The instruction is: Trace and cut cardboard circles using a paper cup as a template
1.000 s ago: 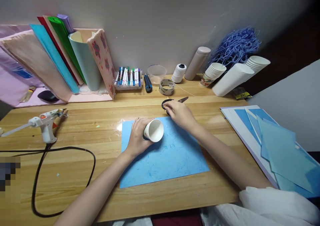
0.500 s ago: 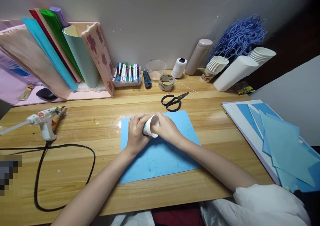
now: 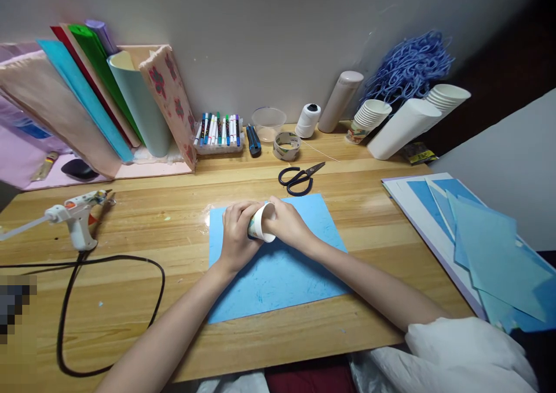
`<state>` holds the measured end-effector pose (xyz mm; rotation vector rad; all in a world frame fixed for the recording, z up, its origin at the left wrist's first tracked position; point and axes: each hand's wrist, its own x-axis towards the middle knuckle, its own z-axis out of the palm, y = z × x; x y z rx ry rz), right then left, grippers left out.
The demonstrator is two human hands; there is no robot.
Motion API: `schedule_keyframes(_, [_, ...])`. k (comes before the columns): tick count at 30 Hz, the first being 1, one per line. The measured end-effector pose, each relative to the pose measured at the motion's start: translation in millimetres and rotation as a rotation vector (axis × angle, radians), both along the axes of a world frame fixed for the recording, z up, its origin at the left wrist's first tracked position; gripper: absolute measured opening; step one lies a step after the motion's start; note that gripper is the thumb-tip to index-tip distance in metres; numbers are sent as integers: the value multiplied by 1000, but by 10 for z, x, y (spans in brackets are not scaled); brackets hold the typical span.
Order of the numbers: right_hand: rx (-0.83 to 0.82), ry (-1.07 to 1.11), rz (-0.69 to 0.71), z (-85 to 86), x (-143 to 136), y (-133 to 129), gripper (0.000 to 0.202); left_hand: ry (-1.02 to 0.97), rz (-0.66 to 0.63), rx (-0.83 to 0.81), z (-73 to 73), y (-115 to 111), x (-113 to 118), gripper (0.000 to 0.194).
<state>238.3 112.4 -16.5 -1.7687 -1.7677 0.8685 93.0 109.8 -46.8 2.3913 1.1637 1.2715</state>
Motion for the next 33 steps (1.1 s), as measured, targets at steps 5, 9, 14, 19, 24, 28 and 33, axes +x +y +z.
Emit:
schedule_keyframes(5, [-12, 67, 6, -7, 12, 52, 6, -23, -20, -42, -18, 15, -16, 54])
schedule_keyframes(9, [-60, 319, 30, 106, 181, -82, 20, -118, -33, -229, -8, 11, -2, 57])
schedule_keyframes(14, [42, 524, -128, 201, 533, -684, 34, -160, -40, -559, 1, 116, 36, 64])
schedule_keyframes(19, [272, 615, -501, 40, 630, -1542, 27, -121, -3, -428, -18, 101, -75, 89])
schedule_keyframes(24, [641, 652, -1010, -330, 635, -2473, 18, -171, 68, 207, 4, -491, -207, 97])
schedule_keyframes(28, [669, 511, -1442, -768, 998, -3234, 23, -315, -309, 291, 16, -1210, 27, 61])
schedule_keyframes(33, [651, 323, -1827, -1291, 1767, -4175, 30, -111, -887, 74, -16, -1968, 736, 33])
